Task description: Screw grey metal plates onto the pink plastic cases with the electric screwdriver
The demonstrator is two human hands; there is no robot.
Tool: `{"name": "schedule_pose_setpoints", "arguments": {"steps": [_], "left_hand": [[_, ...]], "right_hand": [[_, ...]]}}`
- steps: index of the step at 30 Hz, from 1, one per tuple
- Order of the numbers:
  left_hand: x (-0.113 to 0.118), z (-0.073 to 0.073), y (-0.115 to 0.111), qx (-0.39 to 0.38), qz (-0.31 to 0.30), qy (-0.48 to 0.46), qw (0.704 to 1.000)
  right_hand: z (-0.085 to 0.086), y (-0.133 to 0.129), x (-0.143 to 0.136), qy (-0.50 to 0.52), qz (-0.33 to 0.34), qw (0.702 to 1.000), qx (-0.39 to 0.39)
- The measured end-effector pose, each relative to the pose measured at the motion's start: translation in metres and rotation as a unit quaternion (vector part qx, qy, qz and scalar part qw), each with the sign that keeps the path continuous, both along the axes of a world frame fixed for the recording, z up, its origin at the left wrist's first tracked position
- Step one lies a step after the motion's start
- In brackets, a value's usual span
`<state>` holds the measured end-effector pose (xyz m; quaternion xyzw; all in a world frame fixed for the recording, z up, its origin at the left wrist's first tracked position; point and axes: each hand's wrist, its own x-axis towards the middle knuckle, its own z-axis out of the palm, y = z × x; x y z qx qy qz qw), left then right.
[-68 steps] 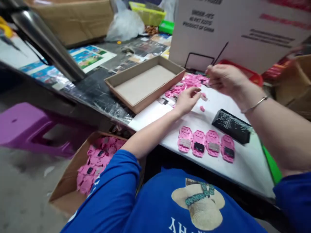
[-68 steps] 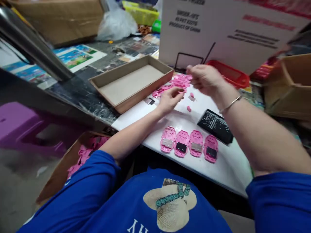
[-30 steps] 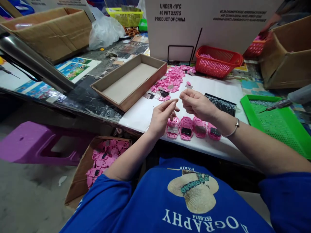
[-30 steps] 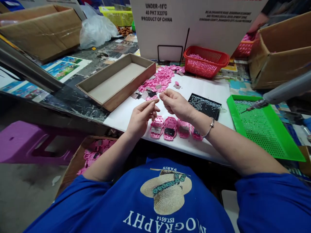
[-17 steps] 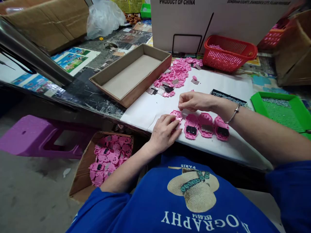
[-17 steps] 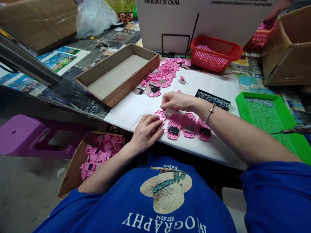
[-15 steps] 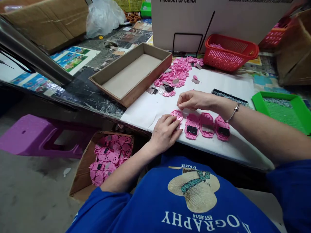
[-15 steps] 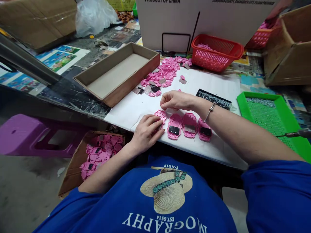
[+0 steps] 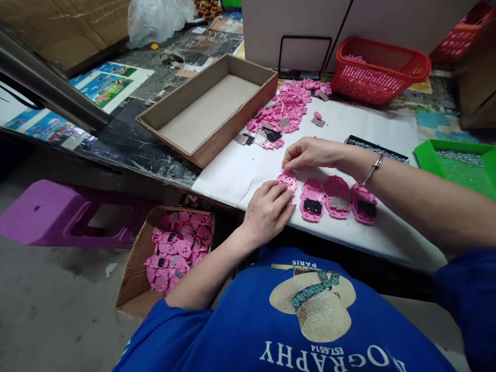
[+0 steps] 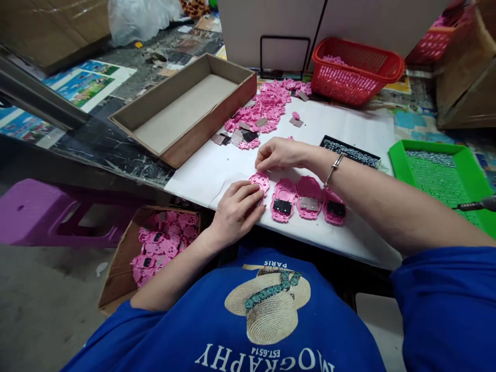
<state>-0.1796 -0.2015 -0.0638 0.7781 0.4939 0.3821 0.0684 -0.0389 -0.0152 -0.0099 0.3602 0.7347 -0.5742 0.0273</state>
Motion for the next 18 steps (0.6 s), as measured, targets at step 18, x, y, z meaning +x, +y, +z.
{"name": "schedule_pose_setpoints", "arguments": {"steps": [18], "left_hand": [[-0.001, -0.001, 0.001, -0.01, -0.012, -0.011, 1.0]], "right_hand": [[0.009, 0.001, -0.029, -0.131, 0.077, 0.976, 0.157]]}}
